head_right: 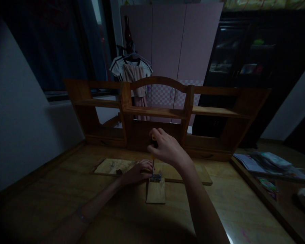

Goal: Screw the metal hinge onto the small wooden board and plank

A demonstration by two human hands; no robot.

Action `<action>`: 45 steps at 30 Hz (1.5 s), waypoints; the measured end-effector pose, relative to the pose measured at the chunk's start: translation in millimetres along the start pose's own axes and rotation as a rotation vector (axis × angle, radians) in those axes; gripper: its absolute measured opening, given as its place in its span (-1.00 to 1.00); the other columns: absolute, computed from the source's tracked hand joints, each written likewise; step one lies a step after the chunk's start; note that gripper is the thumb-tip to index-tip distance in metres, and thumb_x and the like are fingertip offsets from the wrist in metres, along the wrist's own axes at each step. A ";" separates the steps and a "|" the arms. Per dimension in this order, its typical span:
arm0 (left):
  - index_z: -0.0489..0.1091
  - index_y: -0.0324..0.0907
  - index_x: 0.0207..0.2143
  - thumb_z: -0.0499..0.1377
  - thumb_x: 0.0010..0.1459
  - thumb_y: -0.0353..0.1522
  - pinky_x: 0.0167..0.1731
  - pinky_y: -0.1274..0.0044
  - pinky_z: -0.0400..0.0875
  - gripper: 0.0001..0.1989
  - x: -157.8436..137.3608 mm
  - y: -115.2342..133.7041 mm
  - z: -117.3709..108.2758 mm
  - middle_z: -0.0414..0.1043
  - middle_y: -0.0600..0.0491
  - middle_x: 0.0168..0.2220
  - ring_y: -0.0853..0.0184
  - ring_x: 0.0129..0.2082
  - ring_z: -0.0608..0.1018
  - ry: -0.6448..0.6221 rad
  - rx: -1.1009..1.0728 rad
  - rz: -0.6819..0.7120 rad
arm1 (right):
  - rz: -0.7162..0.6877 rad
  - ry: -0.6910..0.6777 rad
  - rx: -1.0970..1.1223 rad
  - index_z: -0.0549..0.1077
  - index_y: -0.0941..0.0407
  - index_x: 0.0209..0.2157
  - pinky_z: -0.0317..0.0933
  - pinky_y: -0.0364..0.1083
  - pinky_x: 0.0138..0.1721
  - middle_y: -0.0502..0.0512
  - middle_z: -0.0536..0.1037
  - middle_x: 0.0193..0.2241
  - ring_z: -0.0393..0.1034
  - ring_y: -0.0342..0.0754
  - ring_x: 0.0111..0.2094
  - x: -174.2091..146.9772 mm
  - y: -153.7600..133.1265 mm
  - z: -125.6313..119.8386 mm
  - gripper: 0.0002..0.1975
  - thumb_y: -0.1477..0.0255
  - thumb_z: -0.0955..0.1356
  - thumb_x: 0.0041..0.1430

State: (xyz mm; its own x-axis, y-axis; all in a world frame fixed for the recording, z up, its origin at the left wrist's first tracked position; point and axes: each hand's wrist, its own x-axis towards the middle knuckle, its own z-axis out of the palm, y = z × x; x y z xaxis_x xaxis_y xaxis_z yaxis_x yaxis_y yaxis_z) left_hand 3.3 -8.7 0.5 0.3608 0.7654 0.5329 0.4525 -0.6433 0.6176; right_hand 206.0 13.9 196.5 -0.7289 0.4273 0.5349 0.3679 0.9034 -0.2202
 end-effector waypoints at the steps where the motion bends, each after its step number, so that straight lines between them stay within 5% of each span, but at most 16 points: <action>1: 0.48 -0.17 -0.26 0.33 0.13 -0.36 0.07 0.42 0.19 -0.87 0.1 -0.2 0.4 0.45 0.03 -0.15 0.23 0.02 0.37 -0.001 0.005 0.000 | 0.009 0.002 -0.017 0.30 0.12 -0.06 0.12 -0.14 -0.15 0.05 0.33 -0.17 0.27 -0.06 -0.26 0.5 0.0 0.7 -0.74 0.48 0.39 0.24; 4: 0.48 -0.19 -0.28 0.35 0.11 -0.38 0.07 0.42 0.20 -0.87 0.6 0.9 1.6 0.45 0.02 -0.17 0.22 0.01 0.38 0.014 0.007 0.011 | 0.045 0.030 -0.064 0.32 0.12 -0.15 0.12 -0.13 -0.21 0.03 0.35 -0.26 0.29 -0.06 -0.30 4.1 1.5 5.8 -0.80 0.31 0.36 0.35; 7: 0.48 -0.19 -0.29 0.37 0.08 -0.40 0.07 0.42 0.19 -0.85 0.6 1.6 2.8 0.46 0.03 -0.18 0.23 0.01 0.38 0.037 0.012 0.008 | 0.041 0.040 -0.075 0.33 0.13 -0.18 0.11 -0.15 -0.21 0.02 0.36 -0.26 0.30 -0.07 -0.29 5.5 2.0 7.8 -0.90 0.46 0.36 0.31; 10: 0.49 -0.19 -0.28 0.37 0.08 -0.40 0.06 0.43 0.20 -0.85 0.2 2.0 2.9 0.45 0.02 -0.16 0.22 0.01 0.38 0.026 0.028 -0.011 | -0.007 0.004 -0.047 0.32 0.12 -0.07 0.11 -0.14 -0.14 0.04 0.35 -0.16 0.30 -0.05 -0.23 2.5 -0.1 3.8 -0.72 0.55 0.38 0.18; 16: 0.48 -0.19 -0.29 0.35 0.09 -0.41 0.09 0.42 0.18 -0.87 1.8 5.8 2.4 0.45 0.03 -0.18 0.23 0.02 0.38 0.015 0.042 -0.003 | 0.054 0.011 -0.162 0.35 0.10 -0.17 0.06 -0.11 -0.29 0.01 0.37 -0.26 0.31 -0.06 -0.34 1.2 -2.5 2.7 -0.78 0.26 0.38 0.33; 19: 0.47 -0.20 -0.31 0.36 0.09 -0.42 0.09 0.39 0.20 -0.87 2.2 6.3 4.1 0.45 0.01 -0.20 0.20 0.02 0.38 0.032 0.034 -0.001 | 0.026 0.023 -0.113 0.33 0.11 -0.21 0.07 -0.13 -0.27 -0.02 0.37 -0.27 0.31 -0.07 -0.31 2.5 -1.3 4.3 -0.89 0.46 0.37 0.30; 22: 0.47 -0.19 -0.27 0.35 0.08 -0.42 0.08 0.38 0.24 -0.85 0.9 5.2 5.6 0.42 -0.03 -0.11 0.19 0.05 0.36 0.061 0.024 -0.015 | -0.022 0.002 -0.037 0.29 0.10 -0.03 0.10 -0.14 -0.17 0.02 0.37 -0.13 0.30 -0.05 -0.21 0.9 -1.7 3.5 -0.67 0.55 0.38 0.18; 28: 0.48 -0.19 -0.26 0.35 0.08 -0.46 0.06 0.40 0.24 -0.84 -0.2 8.0 5.0 0.40 -0.02 -0.13 0.22 0.04 0.36 0.055 0.015 -0.013 | 0.039 0.044 -0.132 0.36 0.10 -0.19 0.04 -0.12 -0.33 -0.02 0.40 -0.30 0.31 -0.07 -0.35 4.0 -0.3 7.1 -0.75 0.21 0.37 0.35; 34: 0.47 -0.19 -0.32 0.34 0.08 -0.50 0.02 0.42 0.26 -0.88 1.4 14.7 4.4 0.43 0.00 -0.17 0.21 0.00 0.37 0.054 0.030 -0.035 | 0.021 0.033 -0.102 0.37 0.11 -0.20 0.06 -0.14 -0.27 -0.04 0.38 -0.27 0.31 -0.10 -0.32 5.6 -2.8 3.3 -0.88 0.52 0.38 0.23; 37: 0.47 -0.19 -0.34 0.32 0.09 -0.50 0.00 0.41 0.27 -0.90 1.2 14.3 4.7 0.42 -0.01 -0.17 0.21 -0.01 0.38 0.053 0.032 -0.063 | 0.009 0.024 -0.104 0.34 0.12 -0.15 0.07 -0.13 -0.25 -0.02 0.37 -0.23 0.30 -0.09 -0.31 3.1 -7.7 -0.4 -0.77 0.49 0.41 0.16; 42: 0.45 -0.19 -0.27 0.34 0.03 -0.55 0.04 0.41 0.25 -0.79 0.2 11.9 7.5 0.39 -0.01 -0.12 0.21 0.02 0.37 0.078 0.017 -0.090 | 0.063 0.039 -0.159 0.34 0.14 -0.30 0.01 -0.11 -0.37 -0.01 0.35 -0.35 0.27 -0.10 -0.39 4.9 -4.1 5.1 -0.76 0.27 0.37 0.35; 45: 0.47 -0.18 -0.18 0.33 0.01 -0.60 0.03 0.44 0.29 -0.69 0.1 15.3 9.7 0.36 -0.02 -0.06 0.24 0.01 0.38 0.118 -0.061 -0.100 | 0.035 0.060 -0.126 0.35 0.12 -0.21 0.05 -0.13 -0.32 -0.01 0.36 -0.27 0.29 -0.11 -0.34 5.5 -1.9 6.9 -0.90 0.46 0.38 0.30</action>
State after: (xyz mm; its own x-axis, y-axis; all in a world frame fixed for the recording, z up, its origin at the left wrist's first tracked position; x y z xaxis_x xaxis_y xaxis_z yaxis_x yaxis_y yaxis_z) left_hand 18.2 -18.3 4.4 0.2166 0.8203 0.5293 0.4294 -0.5669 0.7030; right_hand 197.3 14.8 194.2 -0.6798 0.4520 0.5775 0.4646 0.8747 -0.1378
